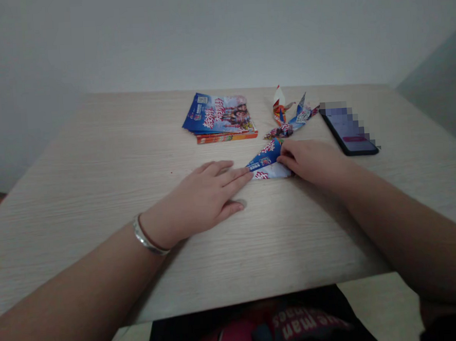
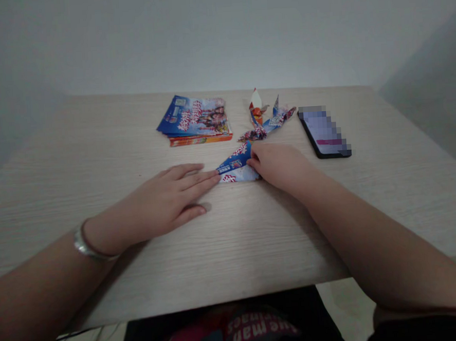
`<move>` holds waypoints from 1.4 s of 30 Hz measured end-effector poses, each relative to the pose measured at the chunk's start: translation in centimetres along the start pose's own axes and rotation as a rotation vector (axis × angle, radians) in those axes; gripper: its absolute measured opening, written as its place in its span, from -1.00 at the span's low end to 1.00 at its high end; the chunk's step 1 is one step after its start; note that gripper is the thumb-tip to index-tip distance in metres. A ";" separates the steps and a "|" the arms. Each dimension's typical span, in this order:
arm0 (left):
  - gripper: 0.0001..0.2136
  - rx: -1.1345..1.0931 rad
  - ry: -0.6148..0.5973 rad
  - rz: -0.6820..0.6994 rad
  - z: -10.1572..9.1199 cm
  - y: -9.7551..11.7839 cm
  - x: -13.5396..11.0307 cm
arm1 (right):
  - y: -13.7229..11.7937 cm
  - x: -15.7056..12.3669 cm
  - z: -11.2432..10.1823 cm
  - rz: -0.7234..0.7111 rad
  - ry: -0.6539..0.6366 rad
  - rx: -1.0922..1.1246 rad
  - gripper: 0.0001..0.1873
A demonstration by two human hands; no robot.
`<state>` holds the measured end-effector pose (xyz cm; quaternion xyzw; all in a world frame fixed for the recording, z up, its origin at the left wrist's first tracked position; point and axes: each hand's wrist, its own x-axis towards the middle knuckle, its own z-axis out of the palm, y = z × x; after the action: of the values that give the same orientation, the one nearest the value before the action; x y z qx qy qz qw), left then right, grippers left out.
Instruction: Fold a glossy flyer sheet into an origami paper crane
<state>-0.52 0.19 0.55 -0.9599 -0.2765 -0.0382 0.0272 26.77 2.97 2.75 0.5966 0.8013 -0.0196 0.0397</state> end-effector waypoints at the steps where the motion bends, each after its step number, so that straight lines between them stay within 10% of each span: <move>1: -0.44 -0.006 0.011 0.008 0.2 0.0 0.0 | -0.1 -0.2 -0.1 -0.001 0.025 -0.021 -0.75; 6: -0.44 -0.036 0.055 0.017 1.1 0.1 0.1 | -1.9 -1.5 -0.6 -0.187 0.364 -0.180 -0.72; 12: -0.44 -0.042 0.060 0.023 1.1 -0.1 0.2 | -2.7 -2.4 -1.0 -0.395 0.461 -0.321 -0.68; 25: -0.42 -0.040 0.014 0.056 0.5 -0.4 0.5 | -1.7 0.0 0.1 -0.390 0.120 -0.051 -0.72; 42: -0.43 0.016 0.048 -0.028 0.2 0.5 0.5 | -2.2 0.7 0.4 -0.214 0.030 -0.055 -0.70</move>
<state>0.18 -0.01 0.33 -0.9544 -0.2897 -0.0595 0.0411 24.49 2.99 2.20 0.5067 0.8611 0.0072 0.0414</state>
